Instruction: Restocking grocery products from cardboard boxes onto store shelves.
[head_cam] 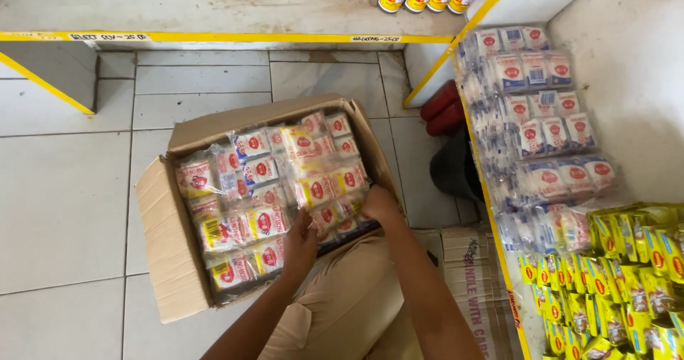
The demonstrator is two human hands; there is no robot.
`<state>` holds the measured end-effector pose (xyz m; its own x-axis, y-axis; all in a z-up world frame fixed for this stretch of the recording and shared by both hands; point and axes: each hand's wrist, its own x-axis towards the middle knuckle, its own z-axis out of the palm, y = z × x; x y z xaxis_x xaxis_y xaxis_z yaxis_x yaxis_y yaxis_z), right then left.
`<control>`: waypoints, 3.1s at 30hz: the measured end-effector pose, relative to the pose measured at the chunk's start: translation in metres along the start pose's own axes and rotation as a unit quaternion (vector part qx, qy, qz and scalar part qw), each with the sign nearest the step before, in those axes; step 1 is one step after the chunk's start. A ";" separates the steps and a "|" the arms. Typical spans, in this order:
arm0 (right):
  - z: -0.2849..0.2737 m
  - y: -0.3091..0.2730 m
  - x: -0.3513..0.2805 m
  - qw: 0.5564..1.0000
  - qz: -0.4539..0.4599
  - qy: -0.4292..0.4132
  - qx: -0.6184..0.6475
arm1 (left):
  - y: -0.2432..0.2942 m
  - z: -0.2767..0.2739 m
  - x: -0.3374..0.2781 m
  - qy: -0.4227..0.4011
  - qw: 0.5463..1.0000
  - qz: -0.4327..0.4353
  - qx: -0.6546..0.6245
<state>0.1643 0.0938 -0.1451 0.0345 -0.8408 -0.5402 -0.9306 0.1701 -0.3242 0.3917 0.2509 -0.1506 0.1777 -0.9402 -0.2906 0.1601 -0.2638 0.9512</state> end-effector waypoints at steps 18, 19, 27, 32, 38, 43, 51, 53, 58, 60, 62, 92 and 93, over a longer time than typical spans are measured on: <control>-0.153 -0.017 -0.116 0.969 -0.142 0.011 0.203 | 0.078 0.014 -0.045 0.030 0.998 -0.051 0.030; -0.172 -0.018 -0.128 0.956 -0.235 0.057 0.165 | 0.089 0.020 -0.042 0.029 0.998 -0.048 0.007; -0.323 -0.031 -0.206 0.911 -0.264 0.113 0.295 | 0.170 0.089 0.004 -0.137 0.974 -0.001 -0.179; -0.368 -0.015 -0.200 0.894 -0.255 0.154 0.335 | 0.227 0.132 0.030 -0.127 0.968 0.046 -0.211; -0.385 0.090 -0.123 0.893 -0.187 0.386 0.138 | 0.214 0.220 0.091 -0.095 0.988 0.119 -0.020; -0.424 0.196 -0.059 0.875 0.037 0.476 0.085 | 0.240 0.338 0.118 -0.055 0.978 0.165 0.117; -0.443 0.230 -0.001 0.851 0.021 0.524 -0.023 | 0.217 0.442 0.141 -0.030 0.985 0.081 0.150; -0.428 0.234 0.009 0.910 0.114 0.398 0.026 | 0.202 0.453 0.141 -0.024 0.986 0.061 0.151; -0.391 0.276 0.058 0.859 -0.032 0.511 0.015 | 0.197 0.470 0.151 -0.028 0.979 0.114 0.165; -0.394 0.258 0.048 0.896 0.023 0.442 0.027 | 0.173 0.478 0.167 -0.020 0.971 0.160 0.174; -0.393 0.255 0.045 0.925 0.078 0.369 0.040 | 0.164 0.477 0.173 -0.013 0.961 0.205 0.185; 0.063 -0.185 -0.123 0.940 -0.309 0.088 0.109 | 0.007 -0.142 -0.036 0.393 0.863 0.021 0.318; 0.067 -0.186 -0.125 0.940 -0.297 0.105 0.132 | 0.011 -0.144 -0.036 0.379 0.867 -0.005 0.323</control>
<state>0.3574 0.2020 -0.0690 0.4203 -0.9062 -0.0460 -0.6459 -0.2631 -0.7166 0.5272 0.3135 -0.1449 0.8063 -0.5893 -0.0509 -0.3685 -0.5678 0.7360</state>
